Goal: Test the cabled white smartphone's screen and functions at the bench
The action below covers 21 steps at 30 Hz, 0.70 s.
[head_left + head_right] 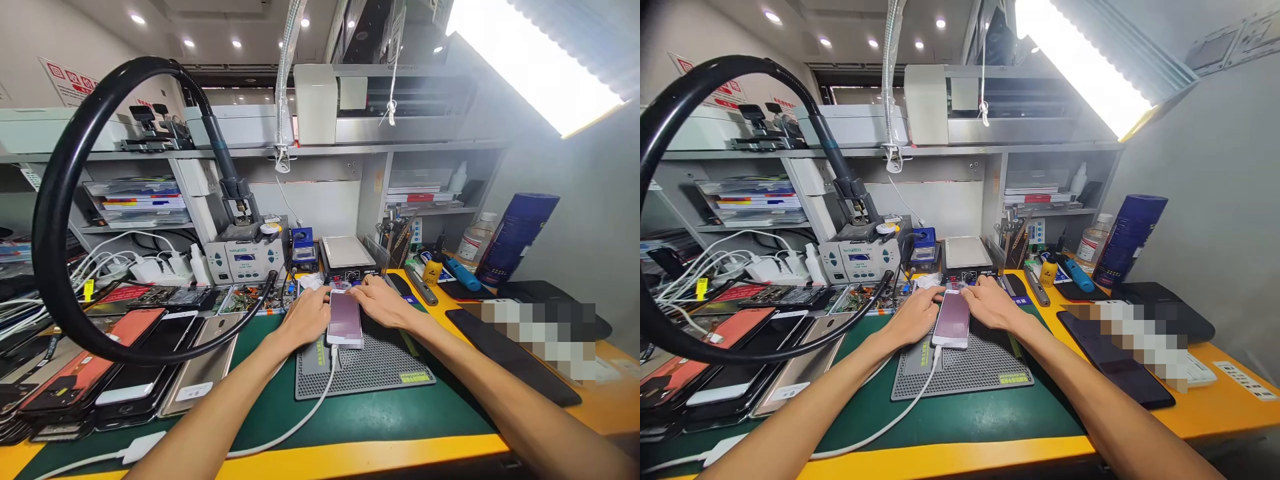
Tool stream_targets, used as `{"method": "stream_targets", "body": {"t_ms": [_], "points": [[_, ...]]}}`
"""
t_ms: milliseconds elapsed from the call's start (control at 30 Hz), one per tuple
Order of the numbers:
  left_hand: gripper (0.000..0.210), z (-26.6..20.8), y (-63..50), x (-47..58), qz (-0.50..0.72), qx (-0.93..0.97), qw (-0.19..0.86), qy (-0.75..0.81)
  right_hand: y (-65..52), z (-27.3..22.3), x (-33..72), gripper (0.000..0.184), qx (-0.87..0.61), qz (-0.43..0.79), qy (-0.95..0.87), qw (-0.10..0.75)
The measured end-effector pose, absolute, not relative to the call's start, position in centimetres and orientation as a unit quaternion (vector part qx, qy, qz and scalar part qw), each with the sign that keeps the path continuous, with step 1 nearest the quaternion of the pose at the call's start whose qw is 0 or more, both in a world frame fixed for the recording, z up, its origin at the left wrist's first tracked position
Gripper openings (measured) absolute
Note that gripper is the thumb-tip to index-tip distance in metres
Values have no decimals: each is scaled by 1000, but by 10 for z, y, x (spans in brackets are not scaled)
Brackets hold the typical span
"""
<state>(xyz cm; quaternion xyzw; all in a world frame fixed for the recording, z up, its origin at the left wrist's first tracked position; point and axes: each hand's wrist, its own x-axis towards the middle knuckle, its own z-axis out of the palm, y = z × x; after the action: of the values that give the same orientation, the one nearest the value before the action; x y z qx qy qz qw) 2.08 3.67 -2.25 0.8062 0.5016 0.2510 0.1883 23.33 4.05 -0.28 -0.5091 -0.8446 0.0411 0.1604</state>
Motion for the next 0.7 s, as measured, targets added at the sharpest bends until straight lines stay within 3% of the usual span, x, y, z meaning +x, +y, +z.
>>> {"method": "stream_targets", "body": {"t_ms": [233, 533, 700], "points": [[53, -22, 36, 19, 252, 806, 197, 498, 37, -1, 229, 51, -490, 63, -854, 165], [52, -22, 35, 16, 250, 809, 203, 492, 28, 20, 237, 46, -516, 178, -785, 293], [52, -23, 36, 14, 248, 809, 214, 488, 31, 16, 246, 37, -524, 183, -795, 245]]}}
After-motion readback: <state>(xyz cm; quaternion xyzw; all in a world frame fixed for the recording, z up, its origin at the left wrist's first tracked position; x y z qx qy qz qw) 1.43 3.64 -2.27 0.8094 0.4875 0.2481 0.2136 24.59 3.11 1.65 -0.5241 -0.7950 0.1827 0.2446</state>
